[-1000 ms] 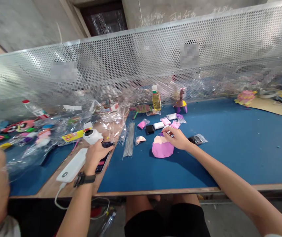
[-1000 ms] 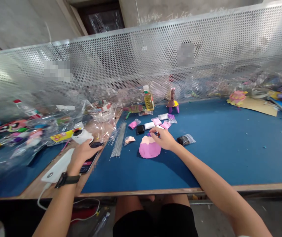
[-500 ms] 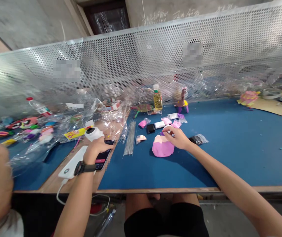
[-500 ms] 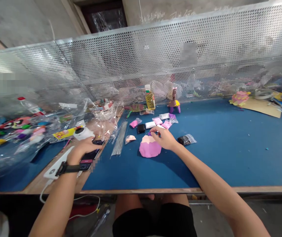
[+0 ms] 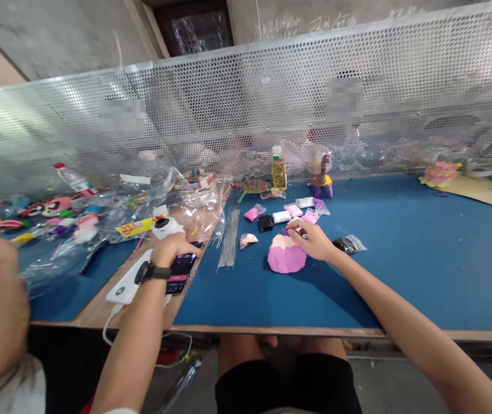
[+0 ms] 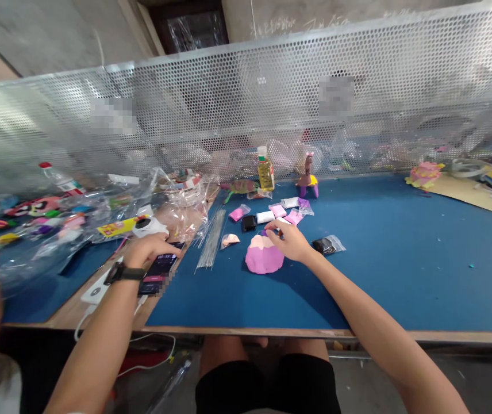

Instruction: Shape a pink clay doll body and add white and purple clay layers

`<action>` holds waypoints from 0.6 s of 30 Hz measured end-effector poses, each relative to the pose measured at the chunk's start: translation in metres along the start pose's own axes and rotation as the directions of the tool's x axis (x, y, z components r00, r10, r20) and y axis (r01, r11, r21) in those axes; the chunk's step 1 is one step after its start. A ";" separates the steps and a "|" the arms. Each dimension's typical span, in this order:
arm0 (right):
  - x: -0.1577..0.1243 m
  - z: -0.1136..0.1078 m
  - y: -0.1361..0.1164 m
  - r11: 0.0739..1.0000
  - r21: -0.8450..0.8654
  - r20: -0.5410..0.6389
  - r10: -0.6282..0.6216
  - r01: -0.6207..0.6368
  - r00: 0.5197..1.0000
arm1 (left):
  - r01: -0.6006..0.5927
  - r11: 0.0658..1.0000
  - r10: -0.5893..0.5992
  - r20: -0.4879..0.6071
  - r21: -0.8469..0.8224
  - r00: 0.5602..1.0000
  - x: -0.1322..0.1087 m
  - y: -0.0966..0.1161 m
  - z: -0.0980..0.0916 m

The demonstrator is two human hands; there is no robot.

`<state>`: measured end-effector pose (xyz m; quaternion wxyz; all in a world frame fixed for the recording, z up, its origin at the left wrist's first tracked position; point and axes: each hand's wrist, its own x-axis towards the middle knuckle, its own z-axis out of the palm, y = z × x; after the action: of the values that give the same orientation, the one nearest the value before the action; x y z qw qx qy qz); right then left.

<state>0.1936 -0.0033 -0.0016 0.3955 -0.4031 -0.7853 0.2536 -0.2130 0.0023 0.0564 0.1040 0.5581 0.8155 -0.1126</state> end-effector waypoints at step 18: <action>-0.001 0.001 0.001 1.000 0.002 0.013 -0.004 0.004 1.000 | 0.002 1.000 -0.002 0.051 0.008 0.999 0.001 0.006 -0.005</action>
<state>0.1939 -0.0037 -0.0031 0.3914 -0.3997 -0.7883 0.2561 -0.2076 0.0071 0.0605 0.1226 0.5546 0.8127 -0.1302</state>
